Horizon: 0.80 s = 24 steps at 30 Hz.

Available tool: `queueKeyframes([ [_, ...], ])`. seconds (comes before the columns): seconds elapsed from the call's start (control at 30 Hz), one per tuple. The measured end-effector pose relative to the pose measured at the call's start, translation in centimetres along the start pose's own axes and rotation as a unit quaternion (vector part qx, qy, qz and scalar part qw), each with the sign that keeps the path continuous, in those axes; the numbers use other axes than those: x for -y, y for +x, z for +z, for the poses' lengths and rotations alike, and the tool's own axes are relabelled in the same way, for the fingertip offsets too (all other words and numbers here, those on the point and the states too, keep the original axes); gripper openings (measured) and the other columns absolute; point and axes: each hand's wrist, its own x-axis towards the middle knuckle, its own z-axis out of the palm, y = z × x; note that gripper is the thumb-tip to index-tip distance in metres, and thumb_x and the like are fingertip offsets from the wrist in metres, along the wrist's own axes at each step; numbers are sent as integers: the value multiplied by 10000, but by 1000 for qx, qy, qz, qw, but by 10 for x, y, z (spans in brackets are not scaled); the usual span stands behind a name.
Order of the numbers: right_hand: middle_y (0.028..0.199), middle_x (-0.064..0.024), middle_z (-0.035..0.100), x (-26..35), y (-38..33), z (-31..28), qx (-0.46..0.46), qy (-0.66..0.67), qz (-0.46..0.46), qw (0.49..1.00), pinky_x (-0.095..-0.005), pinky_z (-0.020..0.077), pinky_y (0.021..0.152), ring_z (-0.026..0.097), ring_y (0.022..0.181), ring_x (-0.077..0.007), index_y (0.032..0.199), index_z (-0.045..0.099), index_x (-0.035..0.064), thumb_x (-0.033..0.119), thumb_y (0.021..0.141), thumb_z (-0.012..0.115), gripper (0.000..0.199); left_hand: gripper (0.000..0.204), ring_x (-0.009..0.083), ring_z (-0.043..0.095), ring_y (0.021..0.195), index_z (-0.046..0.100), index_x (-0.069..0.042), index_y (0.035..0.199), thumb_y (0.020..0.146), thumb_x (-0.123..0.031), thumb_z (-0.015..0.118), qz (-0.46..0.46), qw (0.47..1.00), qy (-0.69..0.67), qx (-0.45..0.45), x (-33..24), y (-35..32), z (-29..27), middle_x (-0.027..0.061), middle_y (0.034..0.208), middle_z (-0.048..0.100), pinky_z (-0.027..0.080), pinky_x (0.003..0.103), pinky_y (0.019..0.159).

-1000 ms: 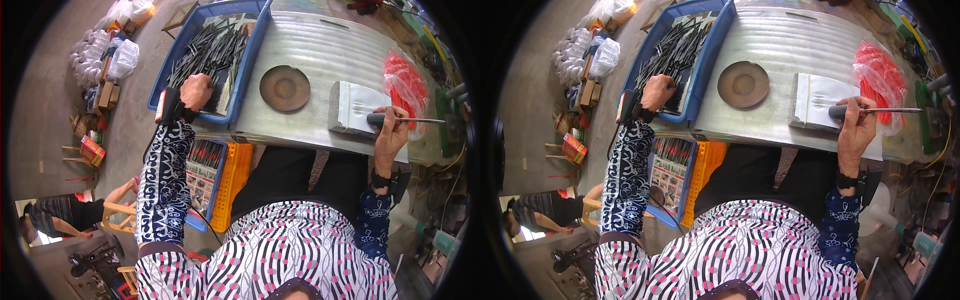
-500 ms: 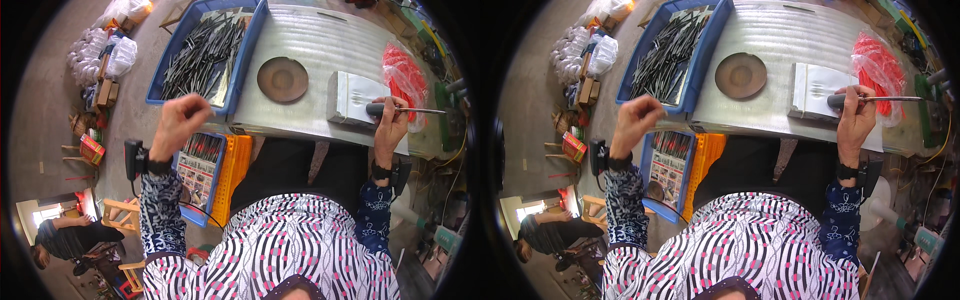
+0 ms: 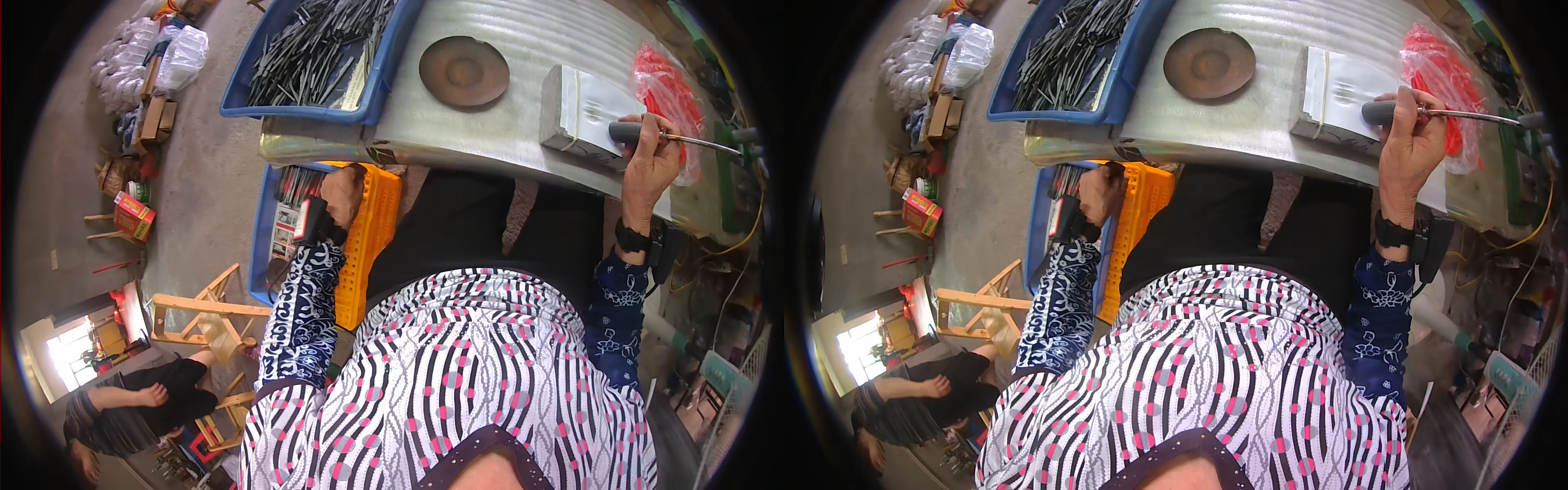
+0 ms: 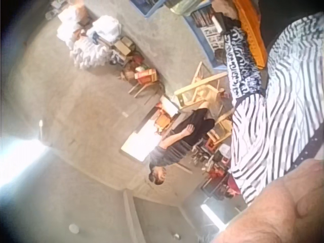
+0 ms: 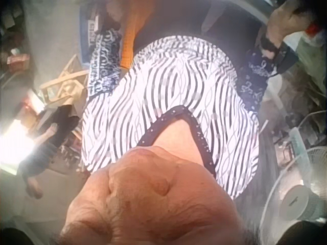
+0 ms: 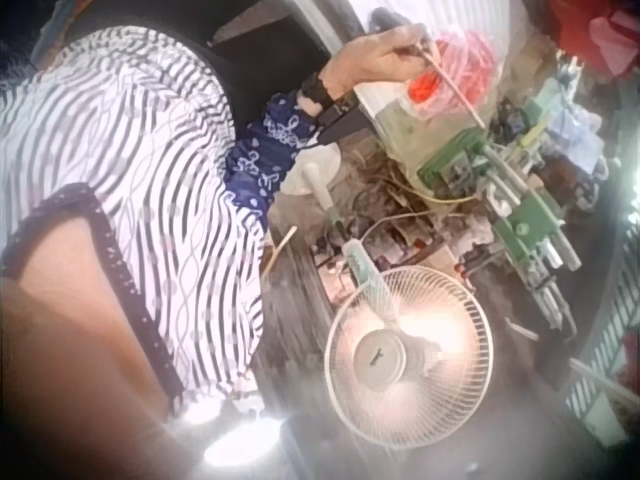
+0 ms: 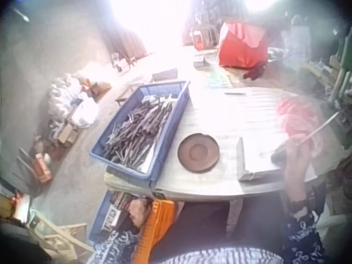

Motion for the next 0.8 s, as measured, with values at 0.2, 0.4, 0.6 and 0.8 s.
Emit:
queueKeyframes([
  [0.2, 817, -50, 666, 2, 0, 0, -17, -12, 20, 1000, -182, 407, 514, 569, 656, -55, 1008, 554, 52, 202, 993, 588, 154, 188, 381, 670, 760, 713, -24, 902, 872, -178, 609, 67, 997, -36, -7, -23, -13, -69, 192, 828, 692, 534, 434, 679],
  [0.4, 819, -40, 652, 1, -1, 1, -22, -9, 30, 999, -180, 387, 509, 530, 632, -44, 1008, 553, 55, 208, 997, 585, 157, 160, 253, 674, 653, 696, 11, 876, 849, -146, 703, 163, 965, -91, 184, -63, -24, -155, 166, 749, 678, 539, 352, 633],
  [0.6, 825, -40, 647, -2, -2, -2, -16, -24, 21, 999, -175, 394, 523, 528, 635, -44, 1014, 541, 54, 210, 1003, 574, 159, 90, 191, 675, 714, 675, 11, 892, 866, -75, 674, 201, 972, -45, -112, -75, 43, -187, 118, 792, 678, 511, 288, 637],
  [0.8, 845, -45, 643, 4, -3, -3, -1, -29, 24, 999, -178, 408, 532, 548, 667, -50, 1006, 521, 51, 200, 1009, 559, 154, 144, 311, 688, 813, 711, -96, 928, 842, -196, 655, 103, 987, 106, -69, -74, 126, -165, 121, 849, 705, 538, 404, 712],
])
